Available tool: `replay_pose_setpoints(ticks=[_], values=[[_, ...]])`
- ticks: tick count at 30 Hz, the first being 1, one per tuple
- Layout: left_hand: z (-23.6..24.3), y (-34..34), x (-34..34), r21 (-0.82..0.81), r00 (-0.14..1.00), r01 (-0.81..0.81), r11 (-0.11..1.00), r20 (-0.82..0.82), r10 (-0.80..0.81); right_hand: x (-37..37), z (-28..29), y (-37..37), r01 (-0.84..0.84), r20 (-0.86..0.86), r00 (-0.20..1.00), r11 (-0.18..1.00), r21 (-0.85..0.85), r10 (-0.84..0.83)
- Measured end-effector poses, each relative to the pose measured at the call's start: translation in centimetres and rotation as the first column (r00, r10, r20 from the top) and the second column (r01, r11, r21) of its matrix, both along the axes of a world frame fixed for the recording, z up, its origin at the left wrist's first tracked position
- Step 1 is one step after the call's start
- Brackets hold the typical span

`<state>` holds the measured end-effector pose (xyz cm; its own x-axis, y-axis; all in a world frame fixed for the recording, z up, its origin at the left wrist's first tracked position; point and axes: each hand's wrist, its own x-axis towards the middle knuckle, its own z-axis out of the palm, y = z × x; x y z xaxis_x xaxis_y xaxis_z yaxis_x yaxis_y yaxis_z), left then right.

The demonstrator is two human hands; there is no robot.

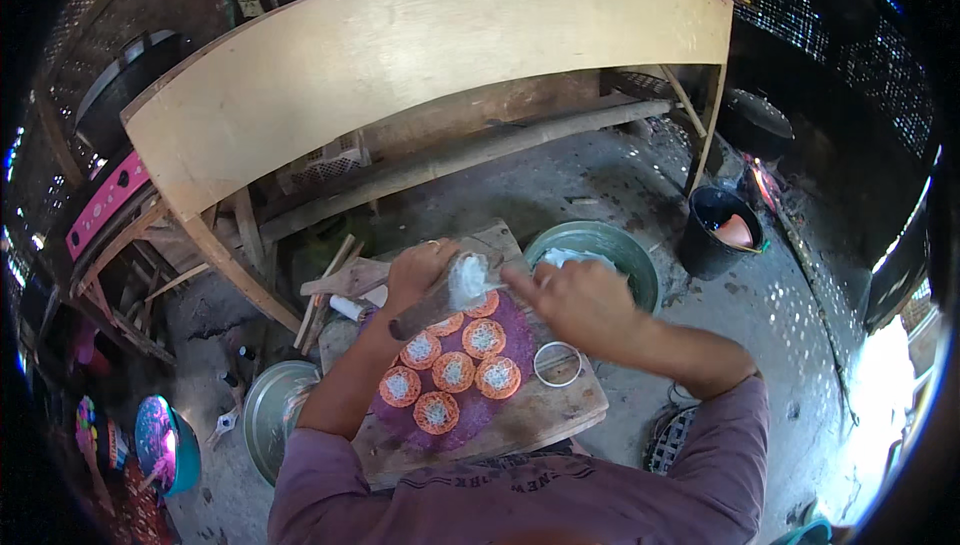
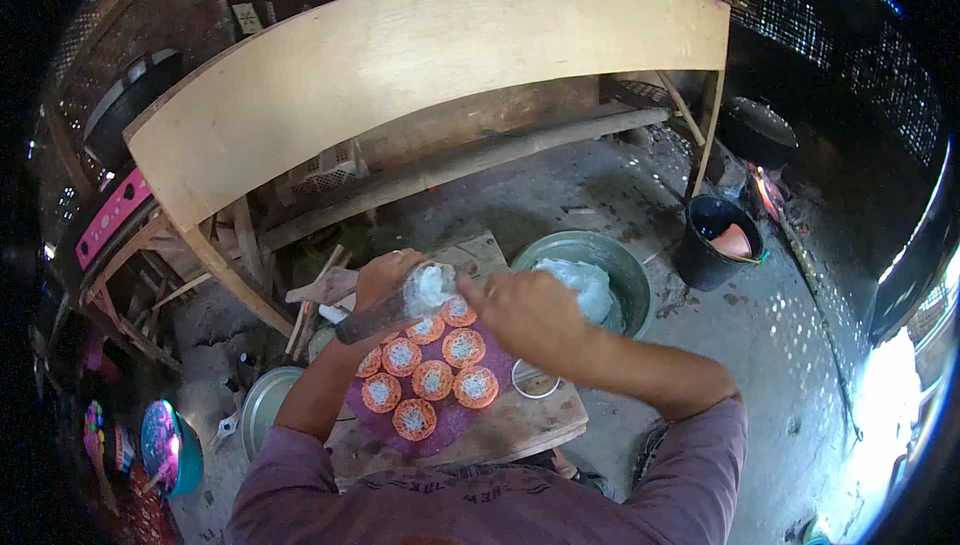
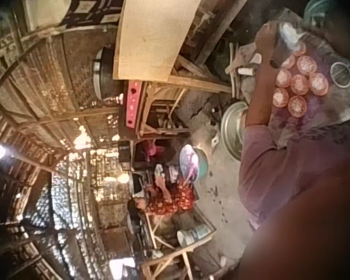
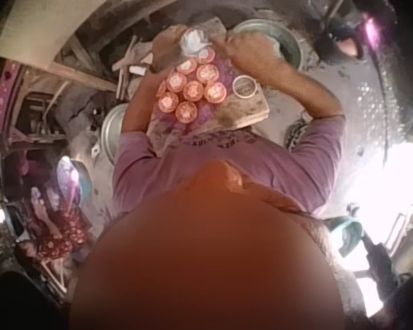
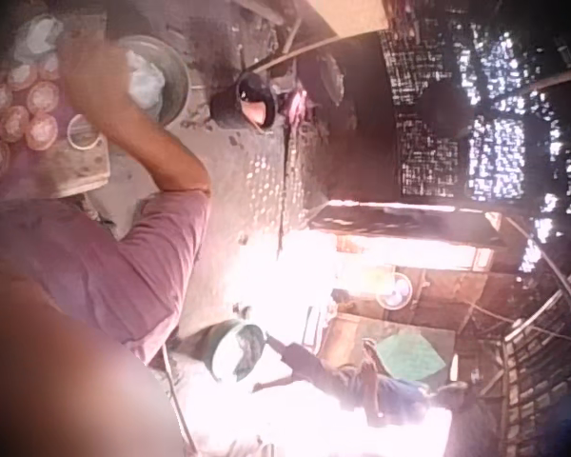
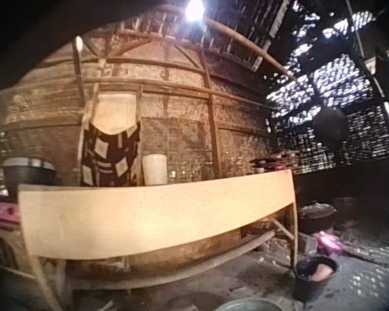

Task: The person scoops pink paste into a piping bag and pipes circular patterns onto a purple mat. They then use a small tool to apply white paste into the center of each circle, creating a layered decorative pattern.

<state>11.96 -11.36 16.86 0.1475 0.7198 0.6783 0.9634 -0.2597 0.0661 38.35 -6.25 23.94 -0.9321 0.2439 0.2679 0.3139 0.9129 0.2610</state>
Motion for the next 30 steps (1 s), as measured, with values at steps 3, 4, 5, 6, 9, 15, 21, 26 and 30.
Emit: replay_pose_setpoints(ticks=[3,4,5,6,9,15,21,26,30], values=[[-0.1,-2.2,-2.2,-0.118,0.98,-0.171,0.978,-0.126,0.156,-2.2,-1.4,-2.9,-0.083,-0.073,0.994,0.995,0.051,0.087],[0.1,-2.8,-3.3,-0.186,0.954,-0.274,0.943,-0.174,0.243,-2.2,-1.3,-3.3,-0.121,-0.103,0.987,0.992,0.021,0.122],[0.3,-3.9,-4.2,-0.041,0.989,-0.146,0.988,0.023,0.147,-2.0,-1.0,-3.5,-0.126,-0.067,0.99,0.992,-0.015,0.124],[1.2,-4.8,-5.5,0.06,0.979,-0.062,0.996,0.199,0.049,-1.5,-0.3,-3.1,-0.129,-0.131,0.984,0.991,-0.032,0.124],[4.1,-6.0,-7.5,-0.086,0.837,-0.542,0.836,0.032,0.546,-0.3,1.7,-2.3,-0.028,-0.131,0.991,0.989,-0.148,0.008],[5.0,-4.5,-4.0,0.047,0.868,-0.475,0.879,0.193,0.458,-10.1,-2.1,-4.1,-0.262,-0.625,0.772,0.836,-0.483,-0.119],[5.6,-5.3,-7.2,0.072,0.761,-0.633,0.771,0.237,0.604,-8.4,-4.9,-4.9,-0.297,-0.445,0.877,0.523,-0.799,-0.182],[3.3,-4.5,-7.2,0.237,0.848,-0.504,0.831,0.318,0.423,-9.4,-4.8,-2.8,-0.29,-0.452,0.858,0.496,-0.819,-0.244],[2.1,-3.9,-8.9,0.235,0.873,-0.454,0.859,0.309,0.377,-9.4,-6.5,-4.4,-0.426,-0.552,0.826,0.512,-0.746,-0.117]])
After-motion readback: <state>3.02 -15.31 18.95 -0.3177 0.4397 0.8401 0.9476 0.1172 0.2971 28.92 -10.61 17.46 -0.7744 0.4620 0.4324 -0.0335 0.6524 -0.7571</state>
